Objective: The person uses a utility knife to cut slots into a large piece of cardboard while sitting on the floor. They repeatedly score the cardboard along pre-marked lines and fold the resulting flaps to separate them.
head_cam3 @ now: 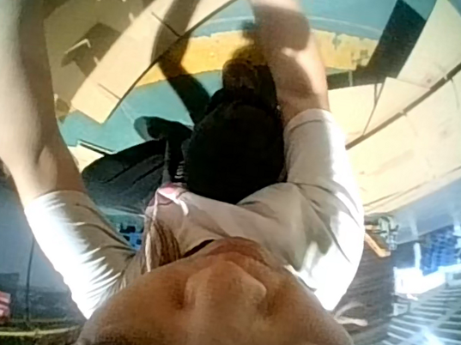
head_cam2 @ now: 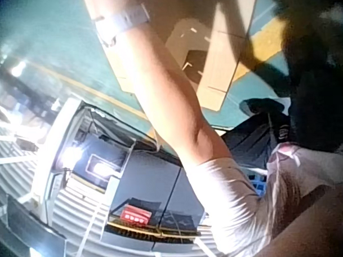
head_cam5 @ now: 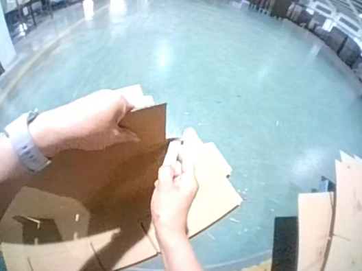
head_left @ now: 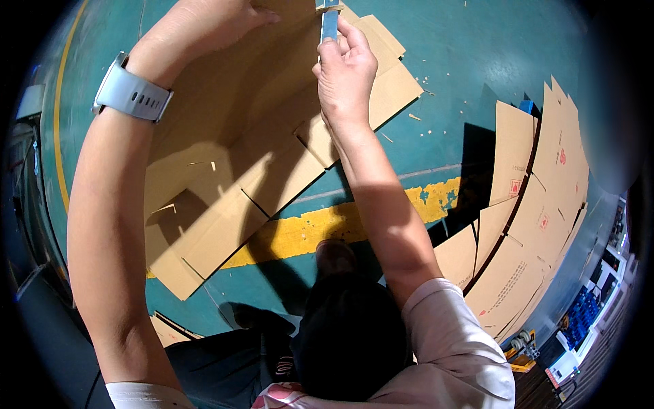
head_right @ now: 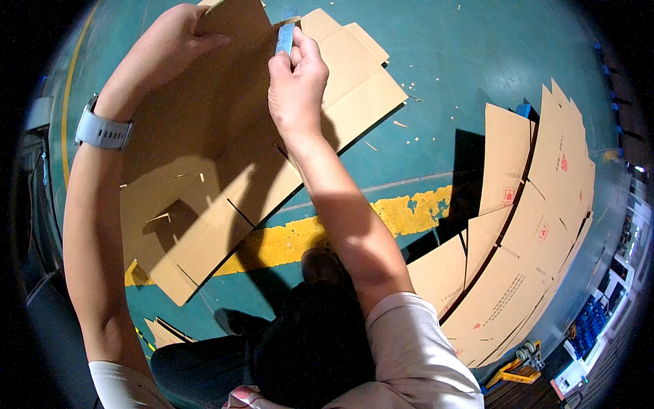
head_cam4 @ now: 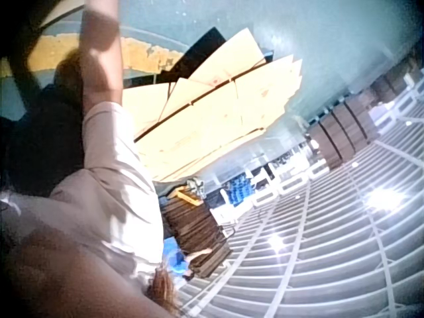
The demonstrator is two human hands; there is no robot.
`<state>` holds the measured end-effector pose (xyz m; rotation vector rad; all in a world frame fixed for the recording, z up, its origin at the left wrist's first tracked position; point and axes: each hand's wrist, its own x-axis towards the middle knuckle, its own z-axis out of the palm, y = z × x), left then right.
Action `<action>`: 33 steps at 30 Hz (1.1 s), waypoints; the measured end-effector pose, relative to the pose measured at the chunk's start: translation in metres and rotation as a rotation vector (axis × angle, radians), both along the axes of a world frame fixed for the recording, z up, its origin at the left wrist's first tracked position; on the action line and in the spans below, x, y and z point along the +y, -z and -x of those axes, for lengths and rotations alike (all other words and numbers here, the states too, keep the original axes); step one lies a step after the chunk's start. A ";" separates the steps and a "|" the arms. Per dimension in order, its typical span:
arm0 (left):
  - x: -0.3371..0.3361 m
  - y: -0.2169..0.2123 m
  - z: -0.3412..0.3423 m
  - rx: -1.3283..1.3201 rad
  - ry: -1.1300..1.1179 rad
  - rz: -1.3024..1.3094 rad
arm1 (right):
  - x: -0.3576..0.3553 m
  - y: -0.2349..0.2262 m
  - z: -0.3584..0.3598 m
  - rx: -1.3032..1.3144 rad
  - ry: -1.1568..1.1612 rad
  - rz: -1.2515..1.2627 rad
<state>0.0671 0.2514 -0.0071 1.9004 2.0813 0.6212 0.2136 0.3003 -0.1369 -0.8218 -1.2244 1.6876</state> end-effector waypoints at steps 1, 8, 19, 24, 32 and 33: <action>0.000 -0.003 -0.002 0.021 -0.022 0.021 | -0.001 -0.001 0.000 0.021 0.002 0.000; -0.001 -0.012 -0.007 0.094 -0.111 0.129 | -0.012 -0.005 -0.002 0.059 -0.042 0.018; 0.002 -0.004 0.001 0.096 -0.132 0.142 | -0.017 -0.009 -0.004 0.053 -0.025 0.027; 0.003 0.000 0.004 0.156 -0.159 0.132 | -0.021 -0.011 -0.008 0.063 -0.032 0.046; -0.003 -0.012 0.001 -0.114 -0.123 0.168 | -0.007 -0.019 -0.035 0.204 0.108 0.103; -0.007 -0.018 0.002 -0.108 -0.190 0.236 | -0.008 -0.019 -0.038 0.227 0.107 0.073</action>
